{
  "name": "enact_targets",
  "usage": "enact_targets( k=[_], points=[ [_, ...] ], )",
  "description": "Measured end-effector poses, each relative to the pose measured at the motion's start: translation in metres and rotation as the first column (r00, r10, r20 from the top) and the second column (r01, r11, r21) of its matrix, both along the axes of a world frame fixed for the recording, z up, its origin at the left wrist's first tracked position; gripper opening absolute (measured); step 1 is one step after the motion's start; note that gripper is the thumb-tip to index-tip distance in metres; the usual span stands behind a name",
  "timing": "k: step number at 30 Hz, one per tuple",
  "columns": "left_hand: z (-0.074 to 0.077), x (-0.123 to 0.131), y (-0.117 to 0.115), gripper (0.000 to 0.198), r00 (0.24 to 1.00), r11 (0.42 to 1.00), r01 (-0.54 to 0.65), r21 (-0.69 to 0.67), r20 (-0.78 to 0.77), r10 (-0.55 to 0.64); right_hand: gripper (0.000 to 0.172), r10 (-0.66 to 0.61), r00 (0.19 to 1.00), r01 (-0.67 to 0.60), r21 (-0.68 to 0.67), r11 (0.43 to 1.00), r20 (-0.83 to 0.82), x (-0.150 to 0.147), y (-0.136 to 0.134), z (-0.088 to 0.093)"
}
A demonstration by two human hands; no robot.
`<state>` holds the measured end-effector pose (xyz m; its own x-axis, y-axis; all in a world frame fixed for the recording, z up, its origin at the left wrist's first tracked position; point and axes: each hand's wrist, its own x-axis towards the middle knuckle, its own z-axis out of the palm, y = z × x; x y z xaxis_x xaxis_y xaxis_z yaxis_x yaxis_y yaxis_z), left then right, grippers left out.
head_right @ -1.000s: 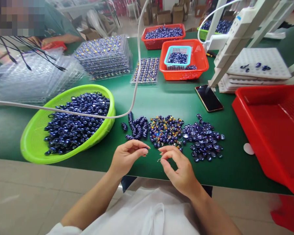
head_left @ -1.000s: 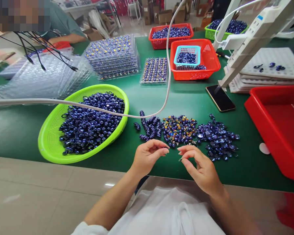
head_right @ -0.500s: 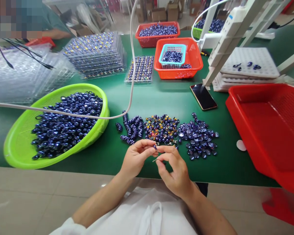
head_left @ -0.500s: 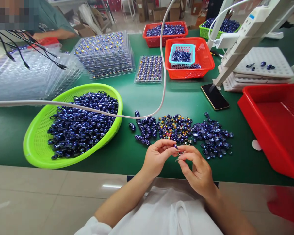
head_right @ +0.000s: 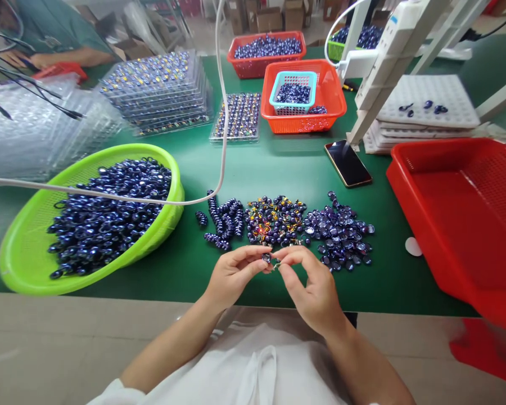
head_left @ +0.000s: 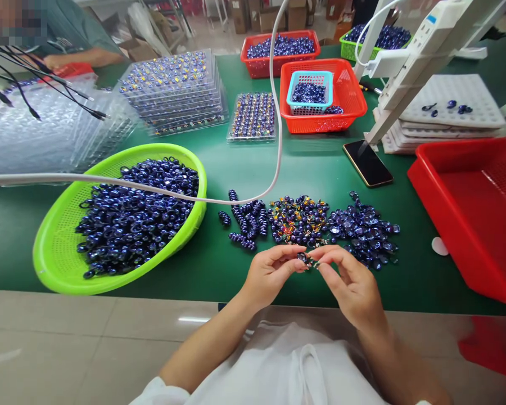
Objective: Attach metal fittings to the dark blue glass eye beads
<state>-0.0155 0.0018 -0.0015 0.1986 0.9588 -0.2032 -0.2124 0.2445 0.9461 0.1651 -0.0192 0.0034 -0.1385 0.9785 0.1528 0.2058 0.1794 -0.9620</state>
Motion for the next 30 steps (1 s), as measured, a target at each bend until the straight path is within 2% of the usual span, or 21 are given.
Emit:
enact_targets(
  k=[2, 6, 12, 17, 22, 25, 30],
  points=[
    [-0.004, 0.0, -0.001, 0.023, 1.0, 0.999, -0.009, 0.043, -0.005, 0.009, 0.008, -0.026, 1.0, 0.026, -0.04, 0.999, -0.013, 0.001, 0.003, 0.002],
    [-0.008, -0.001, -0.002, 0.022, 0.997, 0.974, 0.024, 0.226, -0.076, -0.006, 0.012, 0.053, 0.999, -0.052, -0.113, 0.992, 0.008, -0.002, 0.008, 0.006],
    [-0.005, -0.008, 0.004, 0.025, 0.97, 0.858, 0.149, 0.491, -0.243, -0.029, 0.008, 0.052, 0.998, -0.058, -0.249, 0.967, -0.033, -0.003, 0.009, 0.003],
    [-0.003, -0.013, 0.006, 0.025, 0.942, 0.797, 0.225, 0.56, -0.335, -0.03, 0.01, 0.061, 0.997, -0.07, -0.287, 0.955, -0.04, -0.002, 0.009, 0.002],
    [-0.001, -0.014, 0.007, 0.024, 0.906, 0.755, 0.296, 0.585, -0.422, -0.028, 0.011, 0.078, 0.997, -0.069, -0.291, 0.954, 0.021, -0.002, 0.01, 0.005],
    [-0.001, -0.014, 0.006, 0.024, 0.904, 0.769, 0.288, 0.57, -0.426, -0.023, 0.012, 0.086, 0.995, -0.064, -0.305, 0.95, 0.059, -0.001, 0.011, 0.007],
    [0.0, -0.013, 0.002, 0.016, 0.907, 0.9, 0.228, 0.371, -0.417, -0.058, 0.013, 0.092, 0.993, -0.063, -0.345, 0.936, 0.069, -0.002, 0.01, 0.007]
  ],
)
